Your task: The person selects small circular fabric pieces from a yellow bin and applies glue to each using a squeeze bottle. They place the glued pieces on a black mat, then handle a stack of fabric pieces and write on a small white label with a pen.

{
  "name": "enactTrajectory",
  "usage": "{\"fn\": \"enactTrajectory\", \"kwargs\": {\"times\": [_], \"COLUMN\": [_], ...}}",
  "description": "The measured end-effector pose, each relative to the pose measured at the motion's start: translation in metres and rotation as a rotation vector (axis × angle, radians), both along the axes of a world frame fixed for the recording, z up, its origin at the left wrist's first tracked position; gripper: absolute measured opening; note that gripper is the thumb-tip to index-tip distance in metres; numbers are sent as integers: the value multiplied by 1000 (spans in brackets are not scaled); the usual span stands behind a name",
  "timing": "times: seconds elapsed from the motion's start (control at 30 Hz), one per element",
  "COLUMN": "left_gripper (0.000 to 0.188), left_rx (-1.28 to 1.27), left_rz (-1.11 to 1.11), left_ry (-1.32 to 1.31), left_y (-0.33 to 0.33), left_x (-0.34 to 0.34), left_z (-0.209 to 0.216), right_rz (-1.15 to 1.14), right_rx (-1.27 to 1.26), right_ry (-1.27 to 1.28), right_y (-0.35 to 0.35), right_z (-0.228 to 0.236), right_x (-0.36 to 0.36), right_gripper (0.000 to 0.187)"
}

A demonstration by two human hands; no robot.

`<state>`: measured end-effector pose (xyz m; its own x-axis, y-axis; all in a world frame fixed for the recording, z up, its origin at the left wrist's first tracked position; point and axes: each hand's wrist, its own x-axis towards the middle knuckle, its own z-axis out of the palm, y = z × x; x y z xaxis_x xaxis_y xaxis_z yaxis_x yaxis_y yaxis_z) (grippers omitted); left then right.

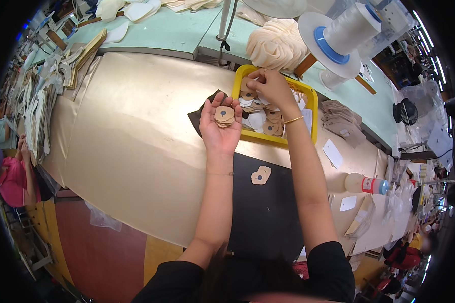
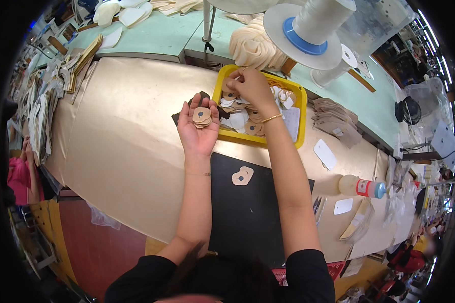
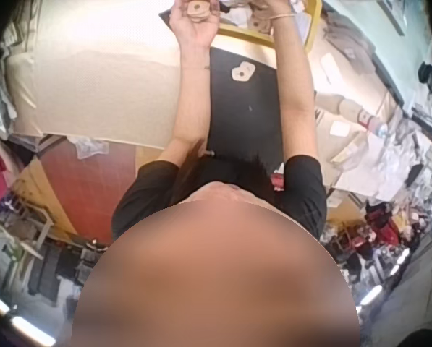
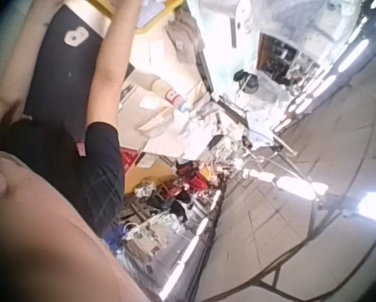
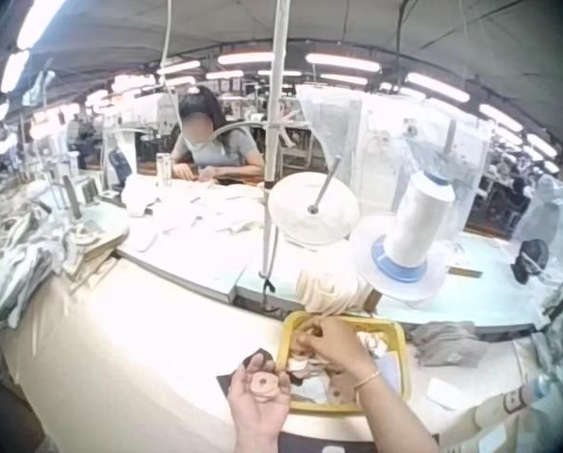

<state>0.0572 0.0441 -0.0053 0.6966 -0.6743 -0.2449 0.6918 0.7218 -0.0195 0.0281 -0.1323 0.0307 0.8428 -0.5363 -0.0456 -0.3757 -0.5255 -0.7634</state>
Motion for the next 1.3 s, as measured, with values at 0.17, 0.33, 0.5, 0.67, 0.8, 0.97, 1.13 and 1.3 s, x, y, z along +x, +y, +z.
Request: {"fn": "enactTrajectory", "kwargs": {"times": [0.17,0.33,0.5,0.67,0.8,0.97,1.13,1.3], "left_gripper": [33,38,44,44,39,32,41,47], "left_rx": [34,60,164,137,72,138,48,155], "left_rz": [50,65,93,18,-94,-33,-69,-70], "left_ry": [-37,-124,-180,-140,-125,-133,-179,-79], "left_y": [-12,-8,-11,-10,-10,-7,-7,-9], "left_x": [3,5,3,0,-1,4,5,2], "left_z": [0,1,8,12,9,-4,-9,2], "right_rz": [132,76,33,164,229,59,126,196], "right_rx": [-312,-406,-27,327,11,1,-278,-379], "right_ry": [230,212,41,-111,-130,-138,169,129], "right_y": [7,16,9,29,46,24,22,23], "right_z": [9,13,31,47,50,56,38,20], "right_x": [0,-1,-12,-20,-23,-49,-93,-105], "right_gripper": [24,20,21,22,30,26,27,40]}}
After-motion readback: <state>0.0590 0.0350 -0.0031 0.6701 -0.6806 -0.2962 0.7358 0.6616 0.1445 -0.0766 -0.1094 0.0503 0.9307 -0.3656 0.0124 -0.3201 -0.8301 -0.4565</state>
